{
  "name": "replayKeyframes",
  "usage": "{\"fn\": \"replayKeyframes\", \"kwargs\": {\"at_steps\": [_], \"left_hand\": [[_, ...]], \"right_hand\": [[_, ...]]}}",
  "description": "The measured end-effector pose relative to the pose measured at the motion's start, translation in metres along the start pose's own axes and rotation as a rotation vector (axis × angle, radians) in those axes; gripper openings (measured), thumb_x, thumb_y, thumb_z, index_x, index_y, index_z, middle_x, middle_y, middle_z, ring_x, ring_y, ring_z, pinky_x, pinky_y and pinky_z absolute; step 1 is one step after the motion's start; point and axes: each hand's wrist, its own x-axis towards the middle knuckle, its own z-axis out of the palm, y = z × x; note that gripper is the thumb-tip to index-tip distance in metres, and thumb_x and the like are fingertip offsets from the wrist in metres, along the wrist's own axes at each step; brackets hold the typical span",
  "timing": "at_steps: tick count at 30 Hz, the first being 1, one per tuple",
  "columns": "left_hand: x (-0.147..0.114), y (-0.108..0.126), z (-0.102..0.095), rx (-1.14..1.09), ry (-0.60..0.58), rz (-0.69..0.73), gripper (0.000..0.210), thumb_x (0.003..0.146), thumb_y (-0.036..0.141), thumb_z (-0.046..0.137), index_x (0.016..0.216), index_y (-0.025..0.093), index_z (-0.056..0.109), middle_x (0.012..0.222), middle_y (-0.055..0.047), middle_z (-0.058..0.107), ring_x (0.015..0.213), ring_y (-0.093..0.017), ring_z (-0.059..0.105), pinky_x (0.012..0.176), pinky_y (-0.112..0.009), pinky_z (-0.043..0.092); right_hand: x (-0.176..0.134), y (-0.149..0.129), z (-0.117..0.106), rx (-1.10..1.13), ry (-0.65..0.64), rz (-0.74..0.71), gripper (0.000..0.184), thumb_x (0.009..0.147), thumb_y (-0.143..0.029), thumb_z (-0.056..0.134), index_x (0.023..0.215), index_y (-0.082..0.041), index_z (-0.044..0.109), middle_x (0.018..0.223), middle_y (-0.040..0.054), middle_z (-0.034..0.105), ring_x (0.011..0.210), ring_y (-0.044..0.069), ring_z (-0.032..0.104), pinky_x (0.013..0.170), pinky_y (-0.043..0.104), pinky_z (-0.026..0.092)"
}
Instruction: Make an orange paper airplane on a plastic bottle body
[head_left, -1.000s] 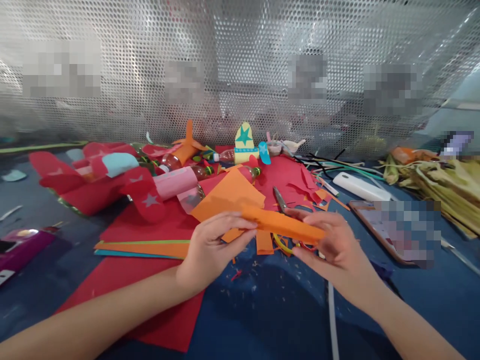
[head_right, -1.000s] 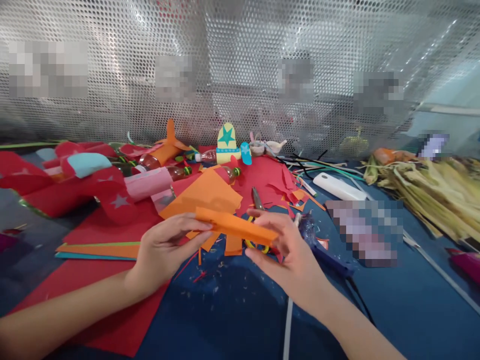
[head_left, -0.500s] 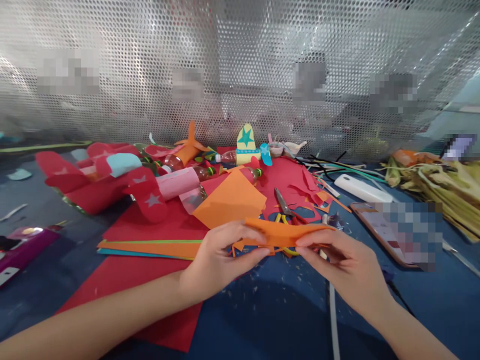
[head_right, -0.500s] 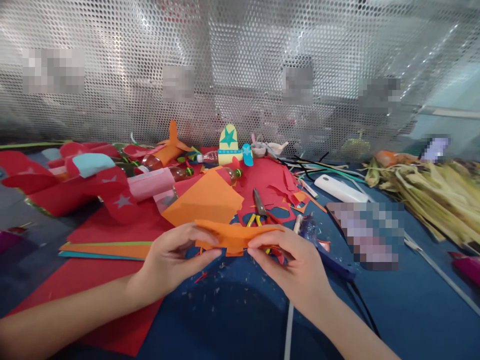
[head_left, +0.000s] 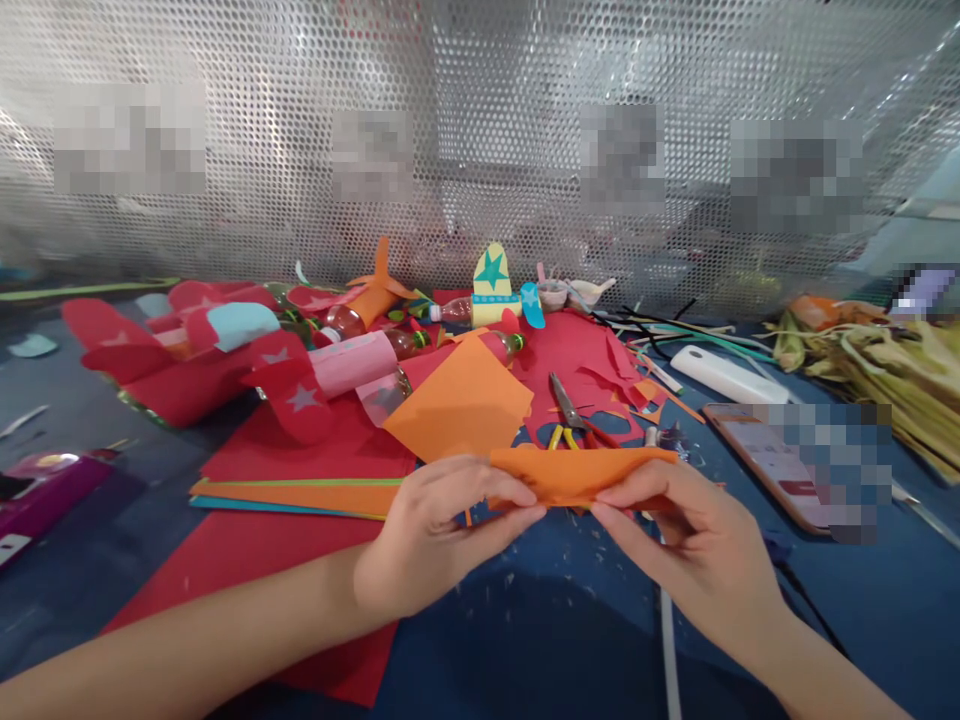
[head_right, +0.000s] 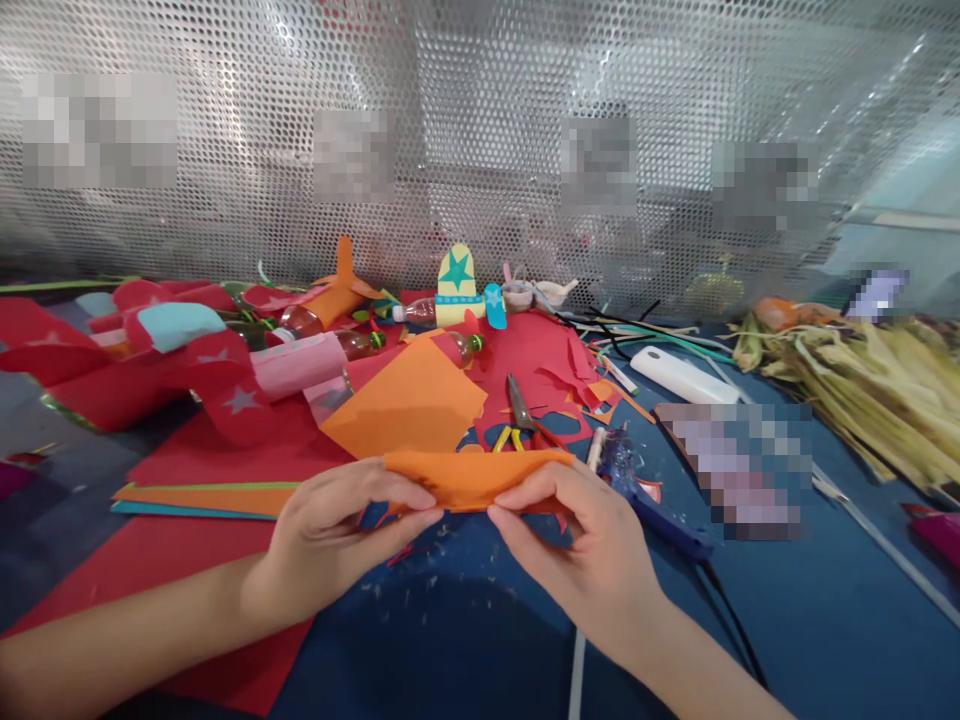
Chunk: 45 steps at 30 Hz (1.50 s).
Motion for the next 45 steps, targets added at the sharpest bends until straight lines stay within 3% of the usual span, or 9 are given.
{"fn": "replayKeyframes", "kwargs": {"at_steps": [10, 16, 23, 31, 34, 38, 41, 45], "left_hand": [[-0.003, 0.008, 0.006, 0.082, 0.081, -0.072, 0.013, 0.076, 0.013, 0.068, 0.077, 0.022, 0.059, 0.067, 0.005, 0.069, 0.056, -0.009, 0.063, 0.06, -0.018, 0.053], [-0.015, 0.0, 0.016, 0.01, 0.245, -0.185, 0.022, 0.076, 0.016, 0.068, 0.087, 0.023, 0.051, 0.079, 0.003, 0.066, 0.065, -0.01, 0.065, 0.06, -0.018, 0.056], [-0.011, 0.002, 0.016, -0.097, 0.175, -0.327, 0.026, 0.076, 0.02, 0.068, 0.088, 0.024, 0.045, 0.07, 0.006, 0.063, 0.056, -0.009, 0.065, 0.052, -0.017, 0.054], [-0.002, 0.005, 0.014, -0.611, 0.049, -0.623, 0.039, 0.076, 0.016, 0.065, 0.102, 0.025, 0.037, 0.061, 0.006, 0.068, 0.055, -0.013, 0.068, 0.049, -0.017, 0.052], [-0.001, 0.006, 0.014, -0.711, -0.061, -0.687, 0.048, 0.069, 0.012, 0.07, 0.106, 0.025, 0.043, 0.068, 0.005, 0.069, 0.06, -0.012, 0.069, 0.051, -0.017, 0.053], [-0.003, 0.008, 0.015, -0.671, -0.113, -0.736, 0.031, 0.066, 0.014, 0.072, 0.093, 0.021, 0.059, 0.077, 0.002, 0.071, 0.062, -0.012, 0.068, 0.057, -0.018, 0.055], [-0.003, 0.009, 0.016, -0.612, -0.109, -0.784, 0.013, 0.071, 0.023, 0.069, 0.083, 0.018, 0.065, 0.073, -0.001, 0.072, 0.061, -0.014, 0.067, 0.058, -0.022, 0.055], [0.0, 0.009, 0.015, -0.543, -0.074, -0.893, 0.013, 0.07, 0.026, 0.069, 0.077, 0.016, 0.069, 0.068, -0.001, 0.072, 0.061, -0.013, 0.065, 0.06, -0.021, 0.053]], "right_hand": [[-0.004, -0.003, 0.007, -0.03, 0.09, 0.014, 0.012, 0.075, -0.018, 0.069, 0.07, -0.022, 0.059, 0.068, -0.0008, 0.063, 0.06, 0.011, 0.062, 0.056, 0.018, 0.054], [-0.006, -0.002, 0.011, 0.002, 0.106, 0.069, 0.012, 0.076, -0.02, 0.069, 0.07, -0.022, 0.058, 0.07, 0.0013, 0.064, 0.063, 0.014, 0.064, 0.057, 0.021, 0.056], [-0.003, -0.004, 0.011, 0.101, 0.156, 0.084, 0.018, 0.079, -0.019, 0.066, 0.089, -0.027, 0.053, 0.085, 0.0009, 0.061, 0.076, 0.015, 0.067, 0.067, 0.023, 0.058], [-0.004, -0.007, 0.008, 0.119, 0.131, 0.205, 0.017, 0.081, -0.022, 0.064, 0.091, -0.027, 0.051, 0.089, 0.0009, 0.061, 0.081, 0.015, 0.066, 0.069, 0.022, 0.057], [-0.003, -0.005, 0.007, 0.145, 0.027, 0.197, 0.015, 0.082, -0.023, 0.063, 0.091, -0.027, 0.051, 0.089, 0.0005, 0.062, 0.077, 0.014, 0.067, 0.066, 0.021, 0.058], [-0.003, -0.002, 0.008, 0.195, -0.071, 0.194, 0.013, 0.083, -0.023, 0.06, 0.091, -0.028, 0.051, 0.089, -0.0004, 0.06, 0.076, 0.013, 0.066, 0.06, 0.018, 0.057], [-0.004, 0.001, 0.01, 0.199, -0.079, 0.198, 0.016, 0.083, -0.022, 0.061, 0.093, -0.03, 0.051, 0.091, -0.0013, 0.06, 0.081, 0.012, 0.066, 0.067, 0.018, 0.057], [-0.005, 0.005, 0.012, 0.199, -0.099, 0.212, 0.022, 0.081, -0.023, 0.064, 0.097, -0.031, 0.05, 0.097, -0.0013, 0.061, 0.088, 0.012, 0.066, 0.075, 0.02, 0.056]]}}
